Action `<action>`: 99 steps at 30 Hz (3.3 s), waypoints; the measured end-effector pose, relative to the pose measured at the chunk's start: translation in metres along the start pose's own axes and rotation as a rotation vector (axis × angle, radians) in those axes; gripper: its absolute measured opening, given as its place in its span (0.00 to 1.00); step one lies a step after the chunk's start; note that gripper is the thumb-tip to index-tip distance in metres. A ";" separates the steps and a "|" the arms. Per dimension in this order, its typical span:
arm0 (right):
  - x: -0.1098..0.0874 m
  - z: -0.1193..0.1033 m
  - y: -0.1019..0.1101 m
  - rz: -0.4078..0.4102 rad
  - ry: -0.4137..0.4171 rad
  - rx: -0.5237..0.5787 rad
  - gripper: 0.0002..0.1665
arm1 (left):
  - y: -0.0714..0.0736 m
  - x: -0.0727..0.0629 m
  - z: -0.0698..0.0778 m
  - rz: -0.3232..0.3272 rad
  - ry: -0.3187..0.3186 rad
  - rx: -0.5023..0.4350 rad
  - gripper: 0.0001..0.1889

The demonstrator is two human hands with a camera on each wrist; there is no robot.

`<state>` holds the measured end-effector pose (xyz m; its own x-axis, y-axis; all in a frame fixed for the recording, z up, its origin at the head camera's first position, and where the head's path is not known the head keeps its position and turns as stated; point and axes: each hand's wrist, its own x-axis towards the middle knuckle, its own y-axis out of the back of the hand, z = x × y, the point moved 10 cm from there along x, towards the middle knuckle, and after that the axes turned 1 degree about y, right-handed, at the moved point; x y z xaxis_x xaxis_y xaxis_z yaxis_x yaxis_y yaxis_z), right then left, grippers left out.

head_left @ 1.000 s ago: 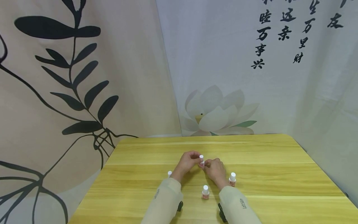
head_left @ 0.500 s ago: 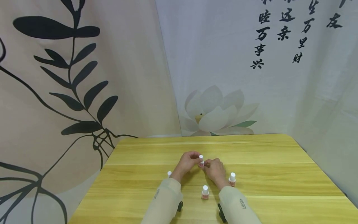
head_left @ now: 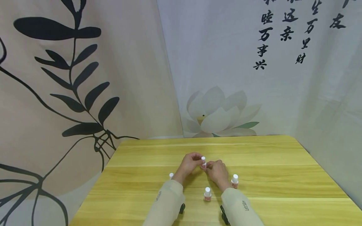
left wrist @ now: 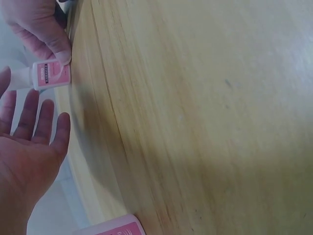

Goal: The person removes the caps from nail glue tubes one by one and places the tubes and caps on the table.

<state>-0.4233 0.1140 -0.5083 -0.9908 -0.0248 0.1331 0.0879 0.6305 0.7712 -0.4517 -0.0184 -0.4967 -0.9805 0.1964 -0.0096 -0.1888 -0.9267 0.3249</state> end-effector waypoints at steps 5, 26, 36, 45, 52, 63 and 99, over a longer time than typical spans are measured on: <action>0.000 0.001 -0.001 -0.003 -0.001 0.006 0.11 | 0.001 -0.001 0.000 -0.006 0.003 -0.013 0.09; 0.000 -0.001 0.000 0.000 -0.008 -0.005 0.10 | 0.000 0.001 -0.002 0.004 -0.022 -0.017 0.09; 0.000 0.001 -0.001 -0.009 -0.010 -0.006 0.11 | -0.001 0.002 -0.005 -0.001 -0.024 -0.027 0.10; -0.001 0.002 -0.002 -0.014 -0.009 -0.009 0.10 | -0.001 0.002 -0.004 0.007 -0.030 -0.020 0.08; -0.002 0.001 -0.002 -0.009 -0.010 -0.010 0.10 | -0.001 0.002 -0.003 0.016 -0.020 -0.024 0.08; 0.001 0.003 -0.002 -0.002 -0.015 -0.010 0.10 | 0.000 0.000 -0.003 0.016 -0.010 -0.028 0.10; 0.000 0.002 -0.003 -0.022 -0.016 -0.014 0.09 | -0.002 0.000 -0.003 0.006 -0.005 -0.047 0.09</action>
<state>-0.4240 0.1135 -0.5120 -0.9940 -0.0255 0.1062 0.0677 0.6187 0.7827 -0.4516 -0.0177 -0.5001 -0.9813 0.1926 -0.0028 -0.1856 -0.9418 0.2802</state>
